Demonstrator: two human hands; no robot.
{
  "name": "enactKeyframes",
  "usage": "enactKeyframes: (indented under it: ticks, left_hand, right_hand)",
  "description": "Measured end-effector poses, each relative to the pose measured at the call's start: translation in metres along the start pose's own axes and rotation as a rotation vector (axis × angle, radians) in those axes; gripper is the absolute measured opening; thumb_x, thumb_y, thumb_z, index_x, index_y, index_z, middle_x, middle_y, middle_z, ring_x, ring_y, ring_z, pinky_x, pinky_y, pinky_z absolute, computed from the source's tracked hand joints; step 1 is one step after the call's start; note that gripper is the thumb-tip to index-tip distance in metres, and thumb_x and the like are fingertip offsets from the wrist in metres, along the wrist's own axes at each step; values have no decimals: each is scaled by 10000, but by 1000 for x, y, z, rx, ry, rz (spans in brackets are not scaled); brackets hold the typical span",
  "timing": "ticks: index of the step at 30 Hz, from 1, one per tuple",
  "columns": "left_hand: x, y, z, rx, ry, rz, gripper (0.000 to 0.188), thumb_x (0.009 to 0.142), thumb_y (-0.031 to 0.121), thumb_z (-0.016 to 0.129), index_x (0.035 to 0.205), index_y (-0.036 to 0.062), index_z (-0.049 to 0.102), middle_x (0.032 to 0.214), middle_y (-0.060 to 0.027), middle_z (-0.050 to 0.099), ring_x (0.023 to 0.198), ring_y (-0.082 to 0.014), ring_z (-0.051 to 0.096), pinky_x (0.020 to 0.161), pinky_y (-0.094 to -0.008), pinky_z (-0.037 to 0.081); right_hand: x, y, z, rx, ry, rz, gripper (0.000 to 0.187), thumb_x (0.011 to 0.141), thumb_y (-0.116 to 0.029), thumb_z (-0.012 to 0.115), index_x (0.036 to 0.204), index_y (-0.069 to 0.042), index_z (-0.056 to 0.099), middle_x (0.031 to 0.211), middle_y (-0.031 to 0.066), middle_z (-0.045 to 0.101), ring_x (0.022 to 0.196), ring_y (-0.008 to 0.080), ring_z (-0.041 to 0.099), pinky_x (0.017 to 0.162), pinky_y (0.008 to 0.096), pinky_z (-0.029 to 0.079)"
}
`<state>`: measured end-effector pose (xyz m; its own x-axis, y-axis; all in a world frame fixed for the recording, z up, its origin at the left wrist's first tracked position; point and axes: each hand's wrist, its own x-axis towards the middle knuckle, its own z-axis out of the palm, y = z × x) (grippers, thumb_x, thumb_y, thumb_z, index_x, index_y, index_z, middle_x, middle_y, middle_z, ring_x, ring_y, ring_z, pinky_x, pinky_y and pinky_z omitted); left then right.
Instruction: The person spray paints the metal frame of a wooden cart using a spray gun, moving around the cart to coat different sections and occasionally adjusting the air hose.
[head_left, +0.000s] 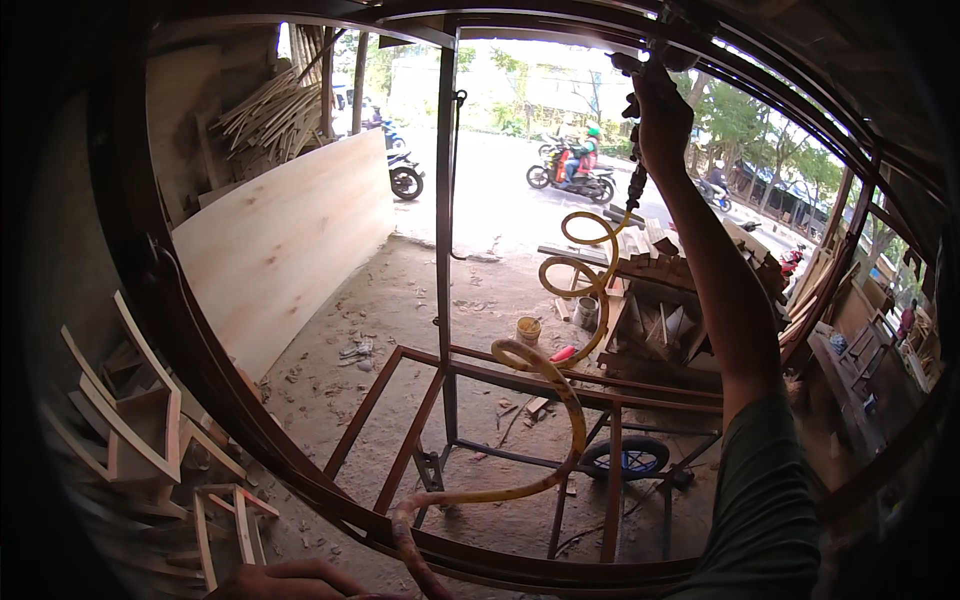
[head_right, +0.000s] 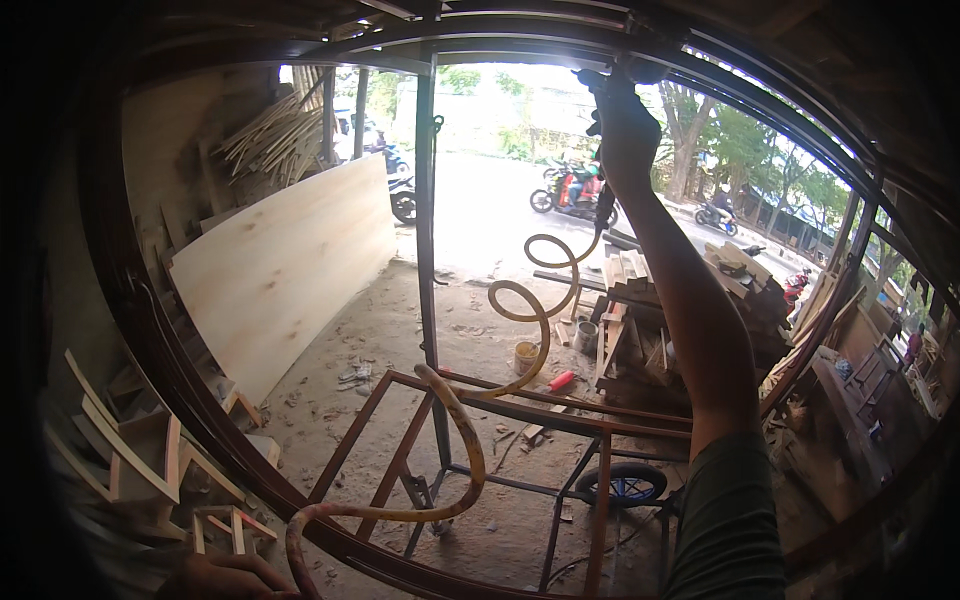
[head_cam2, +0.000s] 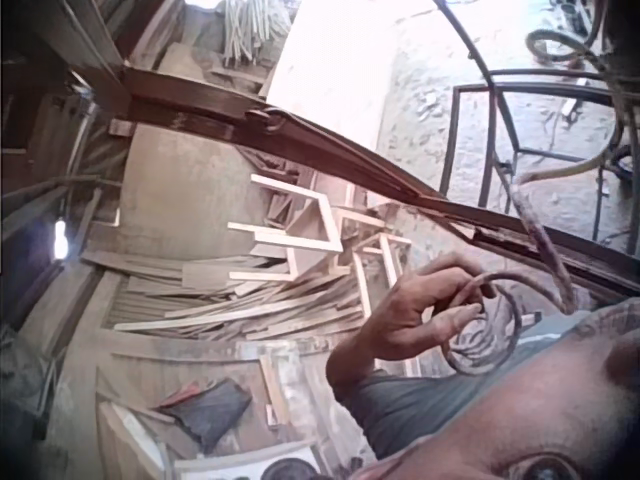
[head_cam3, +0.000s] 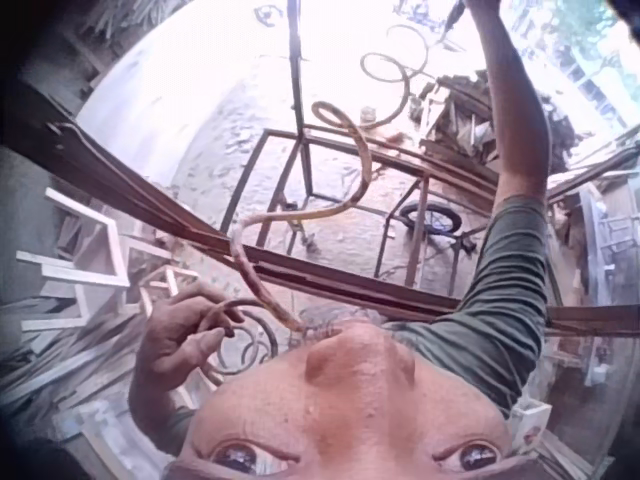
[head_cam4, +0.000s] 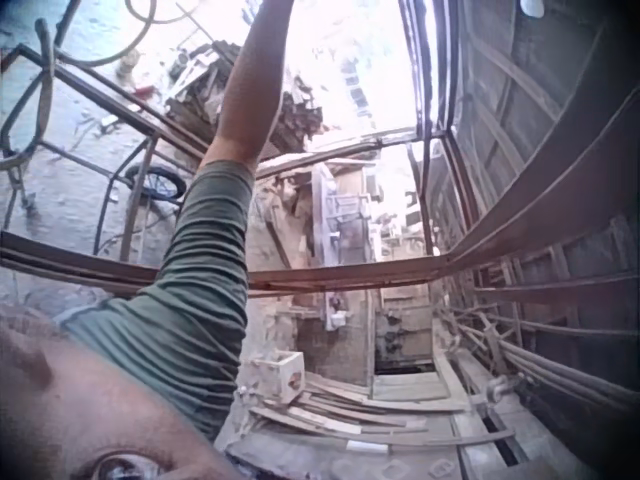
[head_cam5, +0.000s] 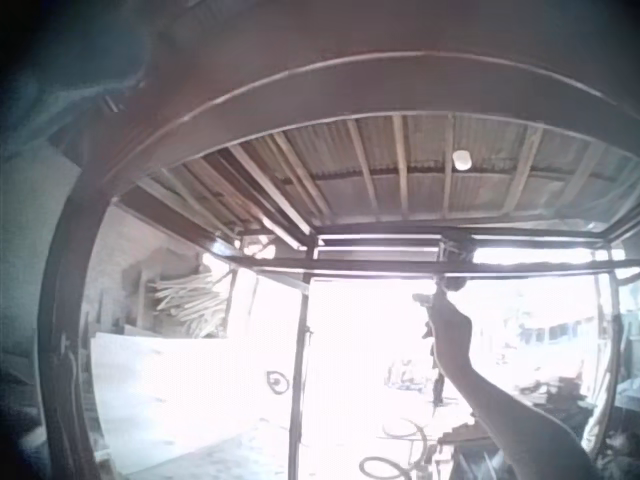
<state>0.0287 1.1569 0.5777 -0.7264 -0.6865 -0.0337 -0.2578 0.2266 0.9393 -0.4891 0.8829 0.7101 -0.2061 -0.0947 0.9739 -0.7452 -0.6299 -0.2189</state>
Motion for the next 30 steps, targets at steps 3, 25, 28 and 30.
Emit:
enactKeyframes:
  ticks: [3,25,28,30]
  left_hand:
    - [-12,-1,0,-9,31,-25,251,884,214,632,900,-35,662,987,-145,652,872,-211,648,754,-316,528]
    - [-54,-4,6,-18,211,-44,262,866,224,624,878,-33,672,987,-113,652,834,-154,612,701,-272,490]
    - [-52,-1,5,-22,209,-26,272,872,232,625,890,-34,674,993,-98,646,812,-127,594,677,-260,470]
    - [-51,-3,4,-29,200,-39,283,875,240,626,906,-36,678,993,-91,641,796,-114,586,668,-252,462]
  right_hand:
    - [2,0,29,133,-33,-7,408,1007,-208,629,1402,-113,597,896,21,733,653,51,638,575,206,522]
    - [13,-41,129,442,-71,212,301,975,-275,682,1127,-16,691,784,48,696,612,87,648,504,238,460]
    - [33,-25,127,463,21,149,279,957,-288,706,950,-9,699,721,53,682,549,81,612,435,253,420]
    - [43,-18,122,457,88,94,277,959,-279,700,925,-4,699,692,53,676,508,81,587,418,254,408]
